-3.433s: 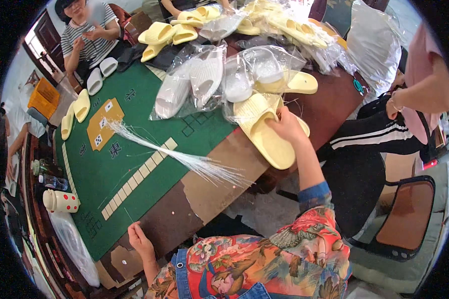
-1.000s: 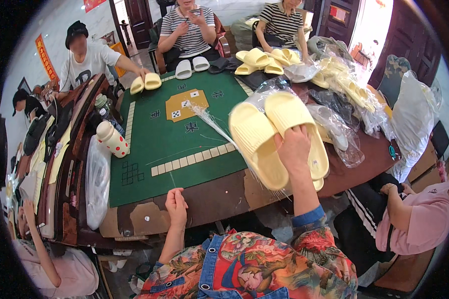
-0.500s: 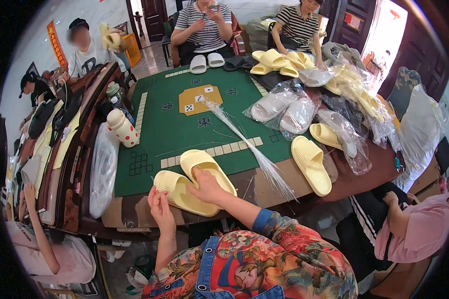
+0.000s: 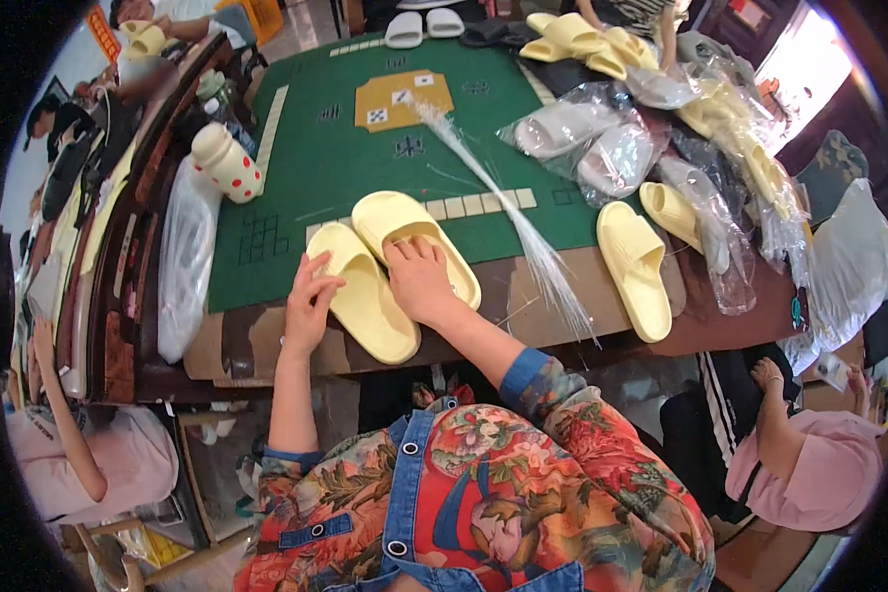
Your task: The person pairs slippers by threading plastic tag fasteners through each slipper to attach them together by hand.
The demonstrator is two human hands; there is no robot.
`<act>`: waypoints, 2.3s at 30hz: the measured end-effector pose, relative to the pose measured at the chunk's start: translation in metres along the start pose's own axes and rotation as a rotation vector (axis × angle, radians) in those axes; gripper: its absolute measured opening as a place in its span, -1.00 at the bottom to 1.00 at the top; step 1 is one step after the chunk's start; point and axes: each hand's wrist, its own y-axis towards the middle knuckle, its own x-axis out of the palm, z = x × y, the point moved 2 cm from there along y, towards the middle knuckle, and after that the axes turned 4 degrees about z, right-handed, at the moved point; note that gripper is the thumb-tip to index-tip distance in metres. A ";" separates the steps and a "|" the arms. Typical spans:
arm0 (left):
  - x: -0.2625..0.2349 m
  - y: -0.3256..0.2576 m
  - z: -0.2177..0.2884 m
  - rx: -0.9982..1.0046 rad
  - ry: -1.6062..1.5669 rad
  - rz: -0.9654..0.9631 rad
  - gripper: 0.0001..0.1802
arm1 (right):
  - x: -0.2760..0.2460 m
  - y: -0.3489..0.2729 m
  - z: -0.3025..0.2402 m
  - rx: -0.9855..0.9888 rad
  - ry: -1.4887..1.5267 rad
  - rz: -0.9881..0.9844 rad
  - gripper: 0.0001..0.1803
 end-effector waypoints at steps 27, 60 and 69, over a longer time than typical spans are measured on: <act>-0.010 -0.058 0.074 -0.518 -0.865 0.308 -0.81 | 0.068 -0.165 0.015 0.167 0.423 -0.425 -0.62; 0.045 -0.006 0.144 -0.087 -0.386 -0.024 -0.85 | -0.130 -0.014 -0.031 0.062 0.929 0.011 -0.70; 0.012 -0.092 0.089 -0.431 -0.351 -0.227 -0.81 | -0.144 -0.017 0.018 0.689 2.107 0.400 -0.72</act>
